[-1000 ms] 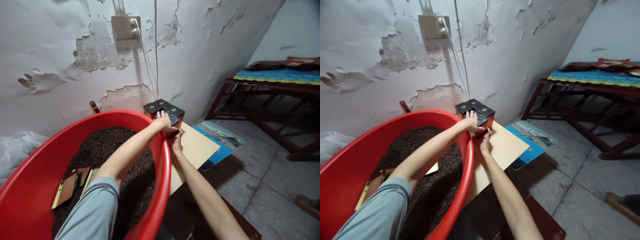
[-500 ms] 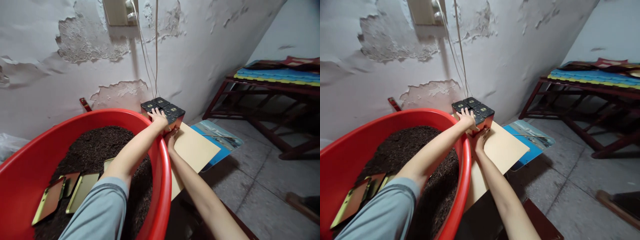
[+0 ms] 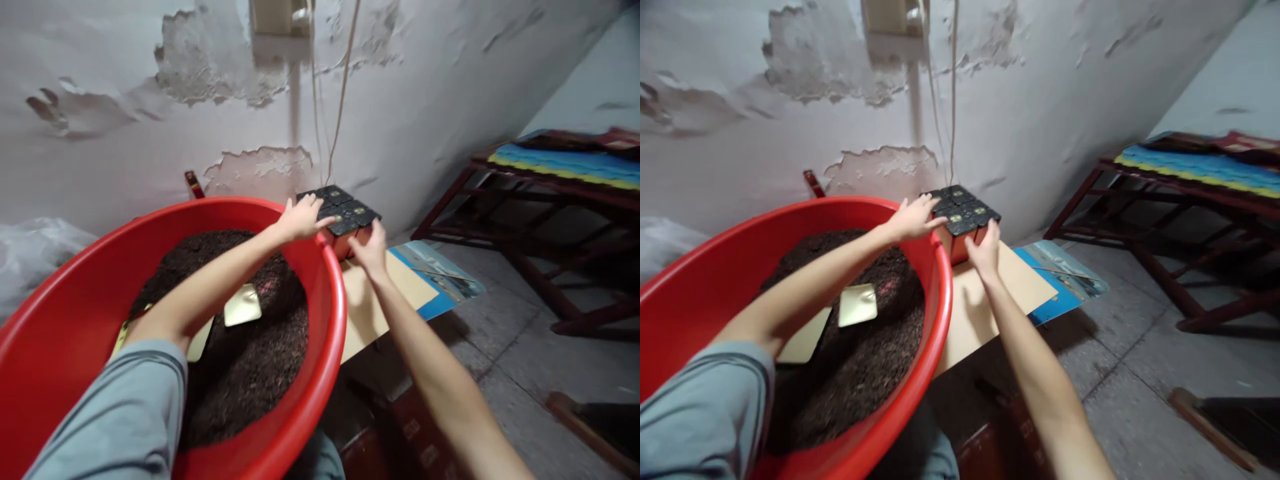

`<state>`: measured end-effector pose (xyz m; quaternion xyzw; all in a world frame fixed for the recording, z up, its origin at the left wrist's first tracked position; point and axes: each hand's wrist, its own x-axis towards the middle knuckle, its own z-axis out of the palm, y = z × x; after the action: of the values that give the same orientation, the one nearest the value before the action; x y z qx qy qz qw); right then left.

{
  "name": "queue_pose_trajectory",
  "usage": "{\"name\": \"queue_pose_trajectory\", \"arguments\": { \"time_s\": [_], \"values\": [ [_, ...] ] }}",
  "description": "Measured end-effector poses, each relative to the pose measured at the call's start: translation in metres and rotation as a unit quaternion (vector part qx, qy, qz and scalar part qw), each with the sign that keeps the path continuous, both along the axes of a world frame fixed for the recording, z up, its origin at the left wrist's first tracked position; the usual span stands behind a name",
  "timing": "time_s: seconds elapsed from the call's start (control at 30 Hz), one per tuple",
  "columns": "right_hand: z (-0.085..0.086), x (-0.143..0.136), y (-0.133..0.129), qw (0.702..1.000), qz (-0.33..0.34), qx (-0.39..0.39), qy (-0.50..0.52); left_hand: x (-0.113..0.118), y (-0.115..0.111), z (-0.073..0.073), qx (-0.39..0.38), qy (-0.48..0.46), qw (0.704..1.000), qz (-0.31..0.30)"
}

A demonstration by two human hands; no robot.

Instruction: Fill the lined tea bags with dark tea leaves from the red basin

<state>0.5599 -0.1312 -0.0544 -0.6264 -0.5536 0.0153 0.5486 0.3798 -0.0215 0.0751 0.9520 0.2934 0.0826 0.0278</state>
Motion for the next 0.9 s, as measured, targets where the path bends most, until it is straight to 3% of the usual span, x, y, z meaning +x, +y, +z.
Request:
{"name": "queue_pose_trajectory", "arguments": {
  "time_s": [0.07, 0.1, 0.2, 0.27, 0.33, 0.4, 0.43, 0.47, 0.57, 0.67, 0.77, 0.9],
  "values": [
    [0.038, -0.023, -0.006, 0.995, -0.085, 0.042, -0.008, -0.047, 0.001, 0.012, 0.005, -0.014, 1.0, 0.01],
    [0.059, -0.043, -0.005, 0.995, -0.076, 0.054, -0.036, -0.072, 0.002, 0.018, 0.001, -0.017, 1.0, 0.02],
    [0.109, -0.128, 0.009, 0.987, 0.115, 0.046, -0.1, -0.148, 0.0, 0.03, -0.009, 0.01, 0.998, 0.068],
    [0.121, -0.191, 0.025, 0.954, 0.24, -0.022, -0.18, -0.194, -0.004, 0.027, -0.032, 0.091, 0.989, 0.116],
    [0.114, -0.244, 0.044, 0.88, 0.3, -0.18, -0.322, -0.234, -0.01, 0.015, -0.078, 0.217, 0.957, 0.178],
    [0.091, -0.281, 0.06, 0.769, 0.303, -0.343, -0.447, -0.266, -0.015, -0.007, -0.122, 0.321, 0.91, 0.232],
    [0.077, -0.293, 0.065, 0.727, 0.29, -0.393, -0.483, -0.279, -0.018, -0.02, -0.13, 0.346, 0.896, 0.247],
    [0.063, -0.301, 0.069, 0.708, 0.278, -0.416, -0.499, -0.289, -0.019, -0.032, -0.133, 0.356, 0.89, 0.252],
    [0.025, -0.307, 0.069, 0.716, 0.251, -0.403, -0.511, -0.305, -0.021, -0.065, -0.108, 0.331, 0.909, 0.229],
    [0.005, -0.303, 0.068, 0.721, 0.244, -0.389, -0.518, -0.305, -0.014, -0.083, -0.116, 0.293, 0.925, 0.212],
    [0.003, -0.298, 0.077, 0.711, 0.255, -0.392, -0.525, -0.303, -0.004, -0.088, -0.144, 0.273, 0.928, 0.211],
    [0.023, -0.283, 0.099, 0.703, 0.283, -0.393, -0.52, -0.307, 0.006, -0.084, -0.181, 0.243, 0.925, 0.228]
  ]
}}
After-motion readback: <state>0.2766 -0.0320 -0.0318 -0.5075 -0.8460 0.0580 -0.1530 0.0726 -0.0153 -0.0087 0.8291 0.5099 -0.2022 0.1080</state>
